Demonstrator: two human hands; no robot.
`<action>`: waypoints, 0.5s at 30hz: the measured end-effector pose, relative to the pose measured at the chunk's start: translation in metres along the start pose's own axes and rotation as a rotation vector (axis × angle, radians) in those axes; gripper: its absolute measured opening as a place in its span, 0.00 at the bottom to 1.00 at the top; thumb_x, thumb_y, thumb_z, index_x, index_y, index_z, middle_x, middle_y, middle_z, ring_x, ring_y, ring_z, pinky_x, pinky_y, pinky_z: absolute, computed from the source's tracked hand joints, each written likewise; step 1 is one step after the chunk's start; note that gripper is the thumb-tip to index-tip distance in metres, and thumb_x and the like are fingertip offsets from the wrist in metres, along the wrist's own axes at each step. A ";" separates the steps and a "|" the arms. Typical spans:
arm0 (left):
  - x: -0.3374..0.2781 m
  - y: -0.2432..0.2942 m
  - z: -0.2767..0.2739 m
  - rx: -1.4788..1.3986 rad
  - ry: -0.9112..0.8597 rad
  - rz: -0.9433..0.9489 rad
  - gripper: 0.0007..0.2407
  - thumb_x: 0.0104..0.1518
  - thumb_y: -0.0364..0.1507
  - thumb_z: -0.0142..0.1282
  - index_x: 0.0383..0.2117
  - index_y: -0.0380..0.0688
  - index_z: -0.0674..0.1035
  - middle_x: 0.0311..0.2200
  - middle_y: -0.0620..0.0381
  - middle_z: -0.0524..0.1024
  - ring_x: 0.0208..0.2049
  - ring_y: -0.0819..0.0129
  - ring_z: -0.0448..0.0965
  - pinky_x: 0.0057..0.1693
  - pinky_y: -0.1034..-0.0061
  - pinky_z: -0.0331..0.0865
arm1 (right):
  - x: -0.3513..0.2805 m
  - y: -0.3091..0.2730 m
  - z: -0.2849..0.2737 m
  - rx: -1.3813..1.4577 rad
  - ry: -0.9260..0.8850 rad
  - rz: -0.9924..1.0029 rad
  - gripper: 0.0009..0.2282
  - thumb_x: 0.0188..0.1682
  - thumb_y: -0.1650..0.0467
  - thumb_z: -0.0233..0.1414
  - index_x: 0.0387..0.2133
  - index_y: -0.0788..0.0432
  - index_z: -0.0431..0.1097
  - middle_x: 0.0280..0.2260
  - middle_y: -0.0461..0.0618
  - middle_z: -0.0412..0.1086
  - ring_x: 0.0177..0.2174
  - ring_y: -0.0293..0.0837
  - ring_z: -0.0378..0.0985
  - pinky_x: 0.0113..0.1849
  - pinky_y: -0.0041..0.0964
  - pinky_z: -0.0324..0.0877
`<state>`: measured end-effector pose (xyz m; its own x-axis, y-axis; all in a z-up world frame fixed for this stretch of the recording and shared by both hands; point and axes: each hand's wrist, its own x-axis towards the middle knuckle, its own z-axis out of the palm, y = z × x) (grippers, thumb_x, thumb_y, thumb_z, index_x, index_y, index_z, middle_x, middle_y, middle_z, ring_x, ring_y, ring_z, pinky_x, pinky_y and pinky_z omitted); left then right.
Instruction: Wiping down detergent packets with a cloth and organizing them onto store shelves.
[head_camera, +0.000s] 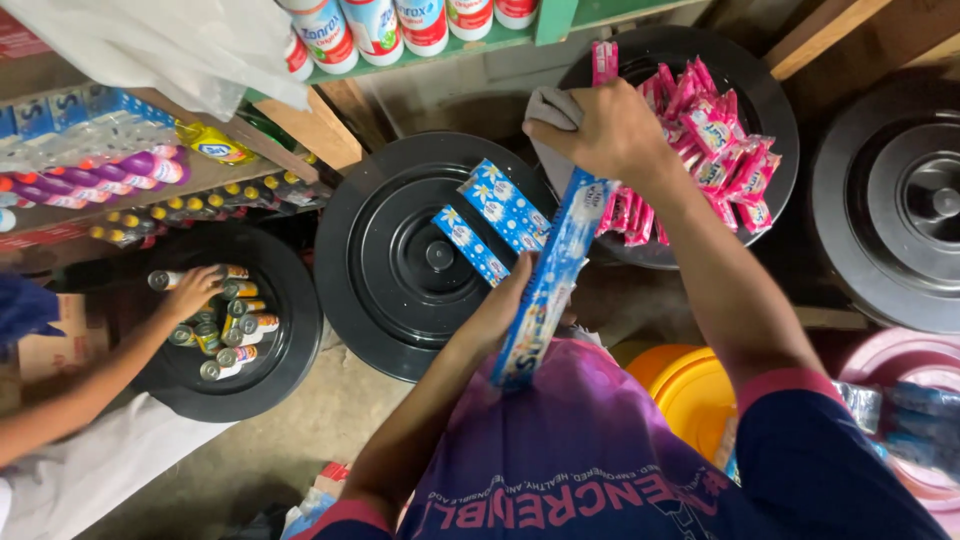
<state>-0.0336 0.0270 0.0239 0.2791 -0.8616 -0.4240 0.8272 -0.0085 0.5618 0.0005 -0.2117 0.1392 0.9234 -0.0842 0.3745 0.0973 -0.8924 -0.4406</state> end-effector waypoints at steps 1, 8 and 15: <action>-0.011 0.007 0.006 0.239 -0.001 0.041 0.28 0.64 0.50 0.35 0.59 0.39 0.66 0.46 0.43 0.76 0.43 0.56 0.79 0.50 0.60 0.74 | 0.001 0.002 0.000 -0.136 -0.069 0.058 0.17 0.54 0.63 0.63 0.28 0.69 0.76 0.17 0.55 0.74 0.10 0.46 0.69 0.15 0.35 0.64; -0.038 0.022 0.023 0.812 -0.011 0.424 0.13 0.63 0.23 0.48 0.52 0.32 0.70 0.39 0.43 0.81 0.37 0.59 0.87 0.39 0.74 0.77 | -0.006 0.018 0.002 -0.361 -0.005 0.024 0.19 0.56 0.57 0.62 0.25 0.61 0.78 0.15 0.53 0.72 0.11 0.49 0.72 0.18 0.39 0.67; -0.047 0.070 0.052 0.686 -0.024 0.525 0.12 0.63 0.24 0.48 0.50 0.32 0.71 0.36 0.47 0.81 0.33 0.62 0.85 0.41 0.74 0.77 | -0.035 0.149 -0.054 -0.609 0.463 0.173 0.17 0.58 0.61 0.67 0.34 0.66 0.81 0.26 0.57 0.78 0.17 0.53 0.74 0.22 0.42 0.70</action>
<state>-0.0146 0.0402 0.1202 0.5259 -0.8503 0.0215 0.1142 0.0956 0.9889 -0.0370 -0.3655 0.1043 0.6452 -0.3015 0.7020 -0.3784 -0.9243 -0.0493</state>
